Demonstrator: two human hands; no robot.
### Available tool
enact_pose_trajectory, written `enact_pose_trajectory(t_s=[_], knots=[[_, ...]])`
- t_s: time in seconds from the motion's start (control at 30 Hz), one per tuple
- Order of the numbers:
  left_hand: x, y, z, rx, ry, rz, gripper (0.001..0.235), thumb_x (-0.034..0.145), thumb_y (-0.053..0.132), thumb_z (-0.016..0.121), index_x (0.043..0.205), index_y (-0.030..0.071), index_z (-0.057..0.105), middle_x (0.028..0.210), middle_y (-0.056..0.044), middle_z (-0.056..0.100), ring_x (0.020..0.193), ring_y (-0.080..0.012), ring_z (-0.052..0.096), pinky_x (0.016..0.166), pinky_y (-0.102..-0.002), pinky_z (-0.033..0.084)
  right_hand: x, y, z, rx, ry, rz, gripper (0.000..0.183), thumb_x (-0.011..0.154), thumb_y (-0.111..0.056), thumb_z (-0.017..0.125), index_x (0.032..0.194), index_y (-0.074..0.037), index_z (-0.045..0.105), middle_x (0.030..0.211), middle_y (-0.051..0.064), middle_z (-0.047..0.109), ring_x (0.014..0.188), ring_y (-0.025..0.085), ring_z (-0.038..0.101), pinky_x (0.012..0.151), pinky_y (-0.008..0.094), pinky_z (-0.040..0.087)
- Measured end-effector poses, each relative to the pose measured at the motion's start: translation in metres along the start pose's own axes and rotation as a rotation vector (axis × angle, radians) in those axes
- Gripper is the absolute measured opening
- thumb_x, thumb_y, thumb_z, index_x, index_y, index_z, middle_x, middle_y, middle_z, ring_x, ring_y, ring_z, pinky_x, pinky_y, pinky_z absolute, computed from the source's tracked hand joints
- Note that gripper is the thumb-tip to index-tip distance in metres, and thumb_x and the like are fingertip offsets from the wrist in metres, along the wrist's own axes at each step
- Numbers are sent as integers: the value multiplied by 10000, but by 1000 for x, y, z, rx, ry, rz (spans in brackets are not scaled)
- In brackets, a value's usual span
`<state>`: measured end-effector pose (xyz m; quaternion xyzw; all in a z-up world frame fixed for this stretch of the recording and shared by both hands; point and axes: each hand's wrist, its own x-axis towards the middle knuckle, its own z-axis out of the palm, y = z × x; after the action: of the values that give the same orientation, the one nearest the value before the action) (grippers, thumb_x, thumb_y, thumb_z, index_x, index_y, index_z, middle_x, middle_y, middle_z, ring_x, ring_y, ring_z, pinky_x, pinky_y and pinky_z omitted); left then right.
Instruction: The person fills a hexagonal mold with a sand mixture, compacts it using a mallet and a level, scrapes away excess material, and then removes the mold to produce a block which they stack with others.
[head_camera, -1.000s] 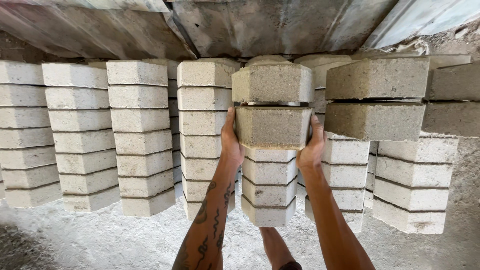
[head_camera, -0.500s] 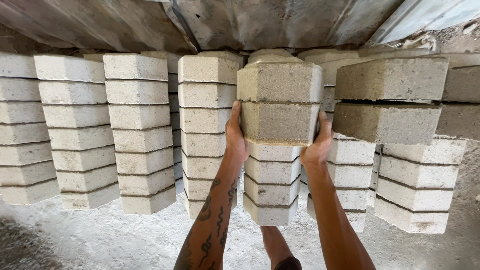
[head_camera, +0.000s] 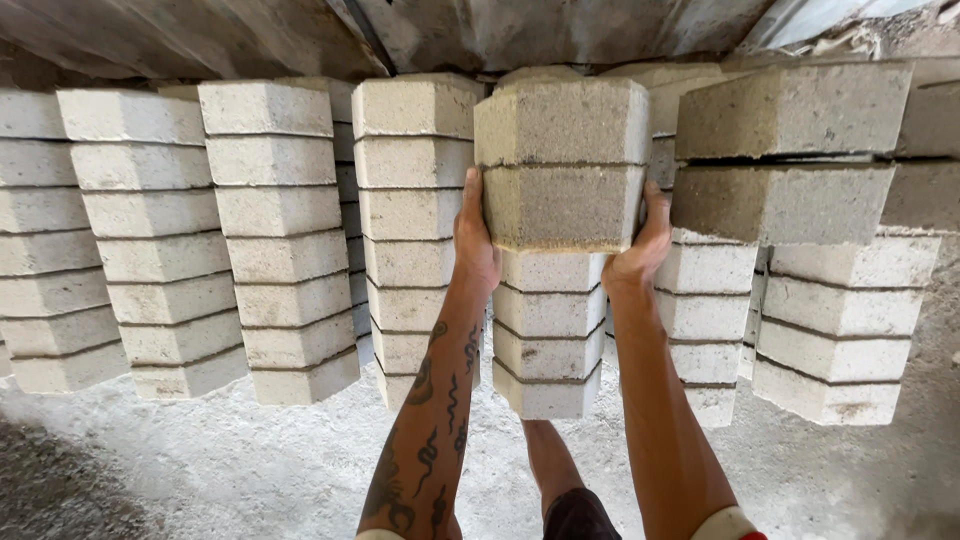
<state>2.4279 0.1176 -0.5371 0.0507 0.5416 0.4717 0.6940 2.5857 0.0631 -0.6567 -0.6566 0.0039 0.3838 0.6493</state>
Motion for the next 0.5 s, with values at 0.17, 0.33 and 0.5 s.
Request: enact_pose_trajectory(t_s=[0.17,0.33,0.5], knots=[[13,-10,-9,0,5,17,750,943,537,620,1527,101,440,1564,-193,434,1451,-357,404,1206,-540,312,-45,-45,34,224,-28,68,366,856,-410,709,1087,-127,736,1074,127,628,1061,281,596,1003,492,489],[3,-4,-7,-6,0,36,793,938,576,600,1557,124,396,1613,-181,370,1489,-371,344,1225,-545,270,-52,-19,5,363,-121,98,437,932,-404,690,1250,-106,655,1238,111,643,1151,251,607,1068,493,497],[-5,9,-14,240,16,-105,942,860,732,497,1525,70,410,1545,-271,411,1456,-458,372,1201,-588,308,-33,32,-47,104,-276,100,860,1051,-714,460,1632,-198,92,1680,229,197,1536,486,165,1220,709,34]])
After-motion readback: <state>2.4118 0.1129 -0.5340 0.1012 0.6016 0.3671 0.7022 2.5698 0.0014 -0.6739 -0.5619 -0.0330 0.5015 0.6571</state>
